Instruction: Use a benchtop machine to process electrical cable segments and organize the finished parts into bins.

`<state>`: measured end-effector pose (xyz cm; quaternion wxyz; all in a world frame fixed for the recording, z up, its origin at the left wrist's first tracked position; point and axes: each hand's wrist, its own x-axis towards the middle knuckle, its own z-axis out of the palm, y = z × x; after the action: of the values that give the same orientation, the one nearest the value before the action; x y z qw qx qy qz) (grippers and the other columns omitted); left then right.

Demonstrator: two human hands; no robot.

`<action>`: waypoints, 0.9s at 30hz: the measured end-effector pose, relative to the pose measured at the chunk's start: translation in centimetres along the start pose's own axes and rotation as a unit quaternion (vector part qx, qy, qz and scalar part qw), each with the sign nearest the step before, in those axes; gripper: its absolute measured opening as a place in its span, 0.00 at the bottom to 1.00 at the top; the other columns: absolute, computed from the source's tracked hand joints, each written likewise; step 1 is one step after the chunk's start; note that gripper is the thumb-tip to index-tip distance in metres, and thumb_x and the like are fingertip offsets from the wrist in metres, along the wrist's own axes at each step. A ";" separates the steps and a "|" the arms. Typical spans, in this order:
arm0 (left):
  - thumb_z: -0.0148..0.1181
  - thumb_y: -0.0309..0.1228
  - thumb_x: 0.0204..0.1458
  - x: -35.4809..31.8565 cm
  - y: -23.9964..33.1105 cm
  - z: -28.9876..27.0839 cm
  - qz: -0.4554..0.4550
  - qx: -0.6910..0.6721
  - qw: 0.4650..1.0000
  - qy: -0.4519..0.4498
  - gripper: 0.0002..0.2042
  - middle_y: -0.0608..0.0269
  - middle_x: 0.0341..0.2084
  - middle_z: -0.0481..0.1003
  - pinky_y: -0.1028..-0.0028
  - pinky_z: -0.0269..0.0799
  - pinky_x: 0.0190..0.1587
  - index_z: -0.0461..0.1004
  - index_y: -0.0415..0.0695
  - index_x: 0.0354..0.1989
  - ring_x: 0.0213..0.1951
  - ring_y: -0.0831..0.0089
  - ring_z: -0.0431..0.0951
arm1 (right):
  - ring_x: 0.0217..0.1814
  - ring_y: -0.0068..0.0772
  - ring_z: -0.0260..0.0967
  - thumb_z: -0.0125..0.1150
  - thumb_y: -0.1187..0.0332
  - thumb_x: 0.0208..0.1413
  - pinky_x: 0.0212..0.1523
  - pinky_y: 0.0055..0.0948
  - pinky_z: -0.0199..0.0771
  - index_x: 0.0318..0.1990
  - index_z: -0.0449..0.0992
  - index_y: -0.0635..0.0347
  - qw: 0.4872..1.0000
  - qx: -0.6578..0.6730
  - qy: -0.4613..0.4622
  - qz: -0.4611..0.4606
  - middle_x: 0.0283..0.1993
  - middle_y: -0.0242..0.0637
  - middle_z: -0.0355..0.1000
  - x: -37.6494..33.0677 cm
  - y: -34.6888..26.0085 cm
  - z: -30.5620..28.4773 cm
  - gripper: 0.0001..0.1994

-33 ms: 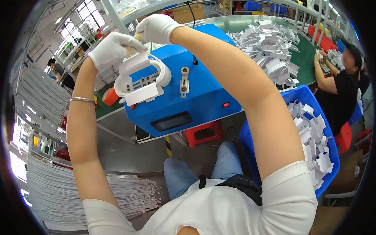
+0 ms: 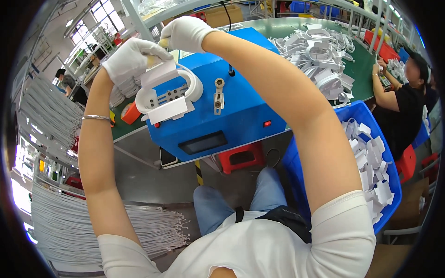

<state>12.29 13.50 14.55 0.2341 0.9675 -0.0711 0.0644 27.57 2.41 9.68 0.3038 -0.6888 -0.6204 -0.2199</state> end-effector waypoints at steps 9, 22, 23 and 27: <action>0.61 0.21 0.46 -8.9 -2.5 0.2 -0.101 -0.047 0.990 0.082 0.09 0.59 0.29 0.79 0.76 0.72 0.38 0.79 0.37 0.37 0.29 0.76 0.75 | 0.38 0.38 0.72 0.59 0.72 0.49 0.41 0.29 0.74 0.35 0.79 0.55 0.992 -0.027 0.079 -0.090 0.36 0.37 0.74 -5.5 -6.3 -4.2 0.06; 0.56 0.33 0.52 -8.5 -0.8 5.3 -0.045 0.186 0.946 0.261 0.13 0.51 0.38 0.76 0.65 0.72 0.44 0.76 0.42 0.43 0.40 0.54 0.76 | 0.34 0.36 0.75 0.66 0.72 0.41 0.33 0.27 0.78 0.31 0.79 0.60 0.947 -0.287 -0.078 -0.122 0.33 0.41 0.73 -5.6 -7.3 -0.8 0.07; 0.57 0.32 0.51 -8.2 -1.0 6.1 0.005 0.181 0.935 0.306 0.12 0.52 0.38 0.76 0.65 0.72 0.43 0.76 0.43 0.43 0.38 0.55 0.76 | 0.35 0.36 0.75 0.67 0.71 0.40 0.35 0.29 0.78 0.33 0.78 0.60 0.947 -0.286 -0.120 -0.089 0.34 0.42 0.74 -5.2 -7.9 -1.3 0.10; 0.58 0.31 0.48 -7.4 -2.0 6.9 0.036 0.243 0.926 0.288 0.10 0.54 0.34 0.76 0.65 0.72 0.40 0.78 0.43 0.38 0.36 0.58 0.76 | 0.38 0.38 0.75 0.65 0.67 0.44 0.43 0.34 0.76 0.39 0.77 0.61 0.957 -0.175 -0.228 0.039 0.39 0.43 0.75 -3.7 -8.1 -2.6 0.13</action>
<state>5.96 12.90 6.36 0.0001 0.9315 -0.0173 0.3634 19.25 -1.68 10.18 0.0370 -0.7866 -0.5977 -0.1506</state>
